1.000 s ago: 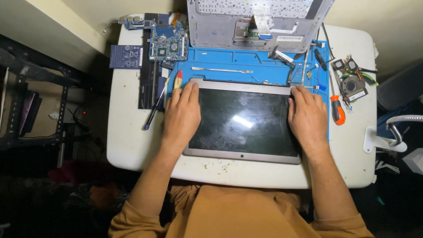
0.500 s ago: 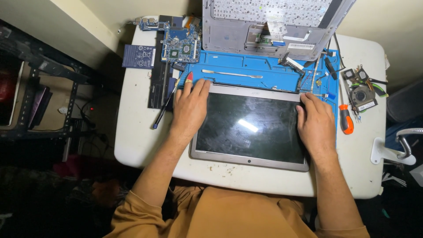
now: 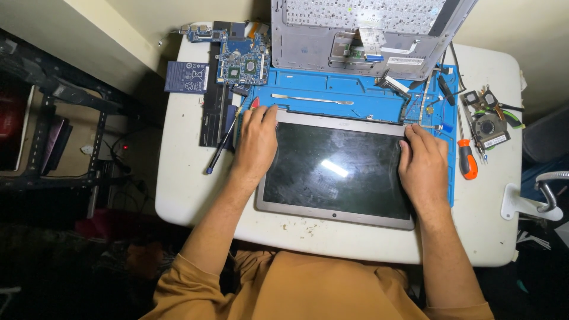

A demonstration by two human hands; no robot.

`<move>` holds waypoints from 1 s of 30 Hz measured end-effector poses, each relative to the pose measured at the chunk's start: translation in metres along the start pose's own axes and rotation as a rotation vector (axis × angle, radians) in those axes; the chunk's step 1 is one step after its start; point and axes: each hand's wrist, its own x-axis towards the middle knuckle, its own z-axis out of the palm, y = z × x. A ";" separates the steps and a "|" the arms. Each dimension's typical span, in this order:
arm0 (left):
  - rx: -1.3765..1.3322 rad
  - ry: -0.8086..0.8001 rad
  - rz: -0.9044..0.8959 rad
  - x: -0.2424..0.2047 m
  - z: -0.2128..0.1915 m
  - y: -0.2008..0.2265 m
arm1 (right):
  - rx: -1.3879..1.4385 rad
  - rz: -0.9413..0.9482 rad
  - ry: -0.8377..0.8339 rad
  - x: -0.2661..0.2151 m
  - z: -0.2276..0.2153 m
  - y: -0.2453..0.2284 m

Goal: The person cleans a laptop screen bezel with a brush, then places the bezel onto the screen and presses it into place. They continue to adjust and secure the bezel around the screen edges.

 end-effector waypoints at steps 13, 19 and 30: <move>0.015 -0.094 0.100 0.011 -0.006 -0.005 | 0.019 0.011 -0.057 0.006 -0.015 -0.009; 0.024 -0.112 0.117 0.012 -0.013 -0.003 | 0.035 0.038 -0.057 0.007 -0.016 -0.013; -0.005 -0.173 0.180 0.021 -0.033 -0.001 | 0.149 0.050 0.017 0.004 -0.008 -0.005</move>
